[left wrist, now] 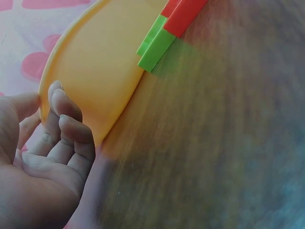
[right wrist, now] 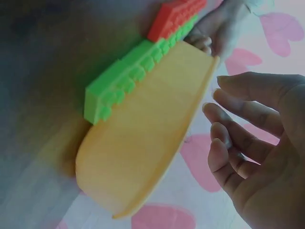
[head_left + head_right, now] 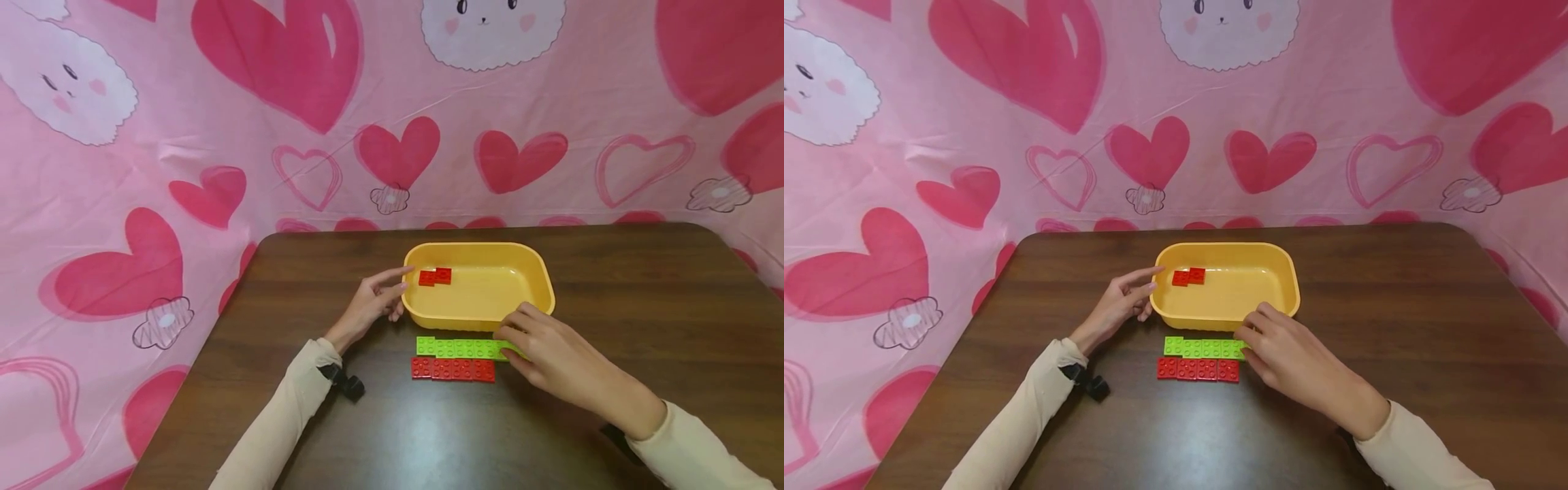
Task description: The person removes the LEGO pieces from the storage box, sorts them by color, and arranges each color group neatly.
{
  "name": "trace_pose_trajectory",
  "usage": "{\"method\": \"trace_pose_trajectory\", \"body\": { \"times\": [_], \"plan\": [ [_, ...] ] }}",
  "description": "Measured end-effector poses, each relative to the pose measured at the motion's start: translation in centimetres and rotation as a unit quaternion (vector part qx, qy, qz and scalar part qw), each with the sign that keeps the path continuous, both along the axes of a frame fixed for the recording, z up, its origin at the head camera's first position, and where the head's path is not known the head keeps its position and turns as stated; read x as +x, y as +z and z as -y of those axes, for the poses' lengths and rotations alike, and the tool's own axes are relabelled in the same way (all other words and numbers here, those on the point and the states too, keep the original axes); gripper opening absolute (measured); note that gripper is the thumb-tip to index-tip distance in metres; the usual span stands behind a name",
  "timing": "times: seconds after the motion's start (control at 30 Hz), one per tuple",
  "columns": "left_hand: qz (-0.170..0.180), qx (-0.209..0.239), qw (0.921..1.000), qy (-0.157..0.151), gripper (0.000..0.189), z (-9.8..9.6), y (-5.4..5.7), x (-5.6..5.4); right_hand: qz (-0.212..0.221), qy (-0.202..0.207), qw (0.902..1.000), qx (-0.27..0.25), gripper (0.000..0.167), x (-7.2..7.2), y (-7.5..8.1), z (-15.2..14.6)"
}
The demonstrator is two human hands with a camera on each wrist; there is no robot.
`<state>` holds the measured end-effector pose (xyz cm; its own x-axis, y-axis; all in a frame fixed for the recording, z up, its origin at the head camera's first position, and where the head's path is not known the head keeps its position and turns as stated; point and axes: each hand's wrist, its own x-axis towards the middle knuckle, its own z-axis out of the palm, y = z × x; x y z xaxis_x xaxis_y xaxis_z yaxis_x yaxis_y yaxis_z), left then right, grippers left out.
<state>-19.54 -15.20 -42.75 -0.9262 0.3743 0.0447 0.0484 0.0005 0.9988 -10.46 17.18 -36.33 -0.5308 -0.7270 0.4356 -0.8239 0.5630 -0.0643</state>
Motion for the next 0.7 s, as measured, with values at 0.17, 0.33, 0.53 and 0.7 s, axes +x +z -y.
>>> {"method": "trace_pose_trajectory", "body": {
  "times": [0.17, 0.33, 0.53, 0.7],
  "plan": [
    [-0.002, -0.002, 1.0, -0.001, 0.045, 0.1, -0.1, -0.1, -0.003, 0.003, 0.9997, -0.025, 0.035, -1.0, 0.7, -0.4],
    [-0.004, 0.0, 1.0, 0.002, 0.044, 0.1, 0.0, -0.1, 0.01, -0.007, 0.999, -0.043, 0.037, -2.1, 1.3, -0.9],
    [0.004, 0.001, 1.0, -0.005, 0.045, 0.0, -0.1, 0.0, 0.003, -0.015, 0.9989, -0.045, 0.038, -3.4, 1.5, -1.2],
    [0.007, -0.001, 1.0, 0.0, 0.045, 0.0, -0.1, 0.1, 0.03, -0.032, 0.9983, -0.037, 0.036, -4.4, 1.5, -1.1]
  ]
}}
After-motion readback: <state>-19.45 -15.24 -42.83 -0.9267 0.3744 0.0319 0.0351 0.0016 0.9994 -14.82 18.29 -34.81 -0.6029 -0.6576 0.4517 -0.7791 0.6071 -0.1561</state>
